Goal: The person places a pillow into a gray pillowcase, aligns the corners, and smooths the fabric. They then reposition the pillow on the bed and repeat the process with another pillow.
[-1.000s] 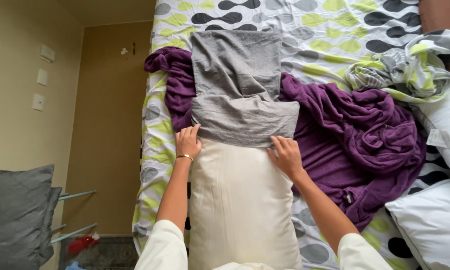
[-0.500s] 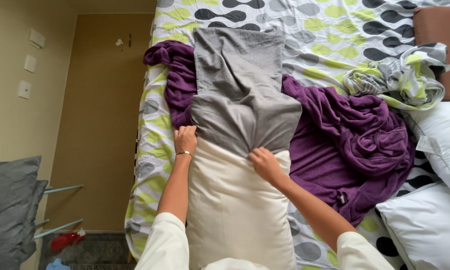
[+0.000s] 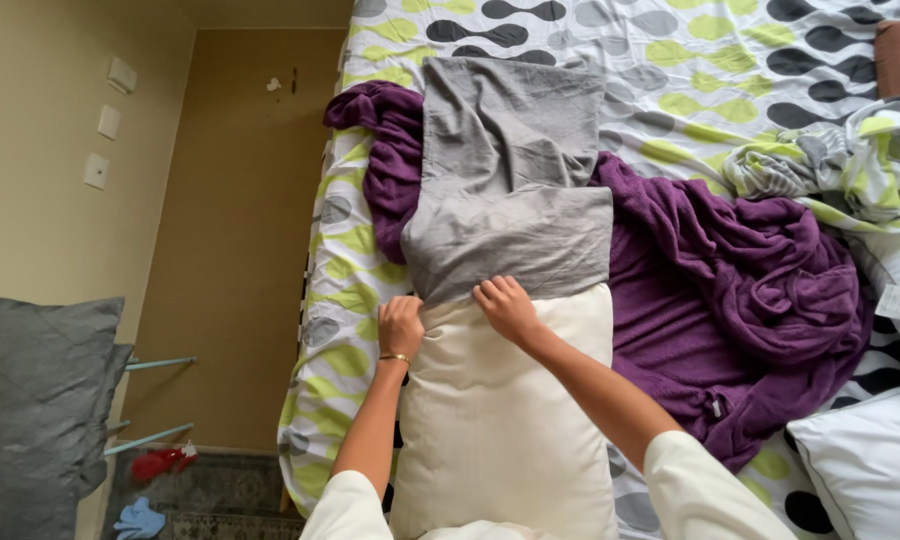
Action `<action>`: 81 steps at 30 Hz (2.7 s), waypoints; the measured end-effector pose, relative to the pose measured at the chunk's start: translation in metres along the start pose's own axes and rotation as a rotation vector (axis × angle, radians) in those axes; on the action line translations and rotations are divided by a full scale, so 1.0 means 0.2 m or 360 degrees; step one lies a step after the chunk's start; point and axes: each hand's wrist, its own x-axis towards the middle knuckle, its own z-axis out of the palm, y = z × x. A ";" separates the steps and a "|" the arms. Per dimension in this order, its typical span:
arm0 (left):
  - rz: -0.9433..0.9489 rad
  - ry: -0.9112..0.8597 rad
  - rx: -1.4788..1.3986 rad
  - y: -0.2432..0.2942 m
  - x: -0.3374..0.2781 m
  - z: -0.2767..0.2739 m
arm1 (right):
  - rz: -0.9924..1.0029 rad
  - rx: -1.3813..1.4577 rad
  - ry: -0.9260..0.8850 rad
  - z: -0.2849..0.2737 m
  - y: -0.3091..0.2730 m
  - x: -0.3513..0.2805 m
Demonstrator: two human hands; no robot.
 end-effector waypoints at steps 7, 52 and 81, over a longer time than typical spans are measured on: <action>-0.0004 0.0081 0.0138 0.01 0.22 -0.02 | -0.0047 0.0626 -0.0264 0.02 -0.16 -0.09; -0.0485 -0.0577 -0.0627 1.60 0.32 -0.69 | 0.2418 0.2866 0.0429 -0.56 -0.20 -0.68; -0.1037 -0.1544 -0.0959 0.40 -0.69 -0.78 | 0.2723 0.1846 -0.0718 -0.46 -0.18 -1.23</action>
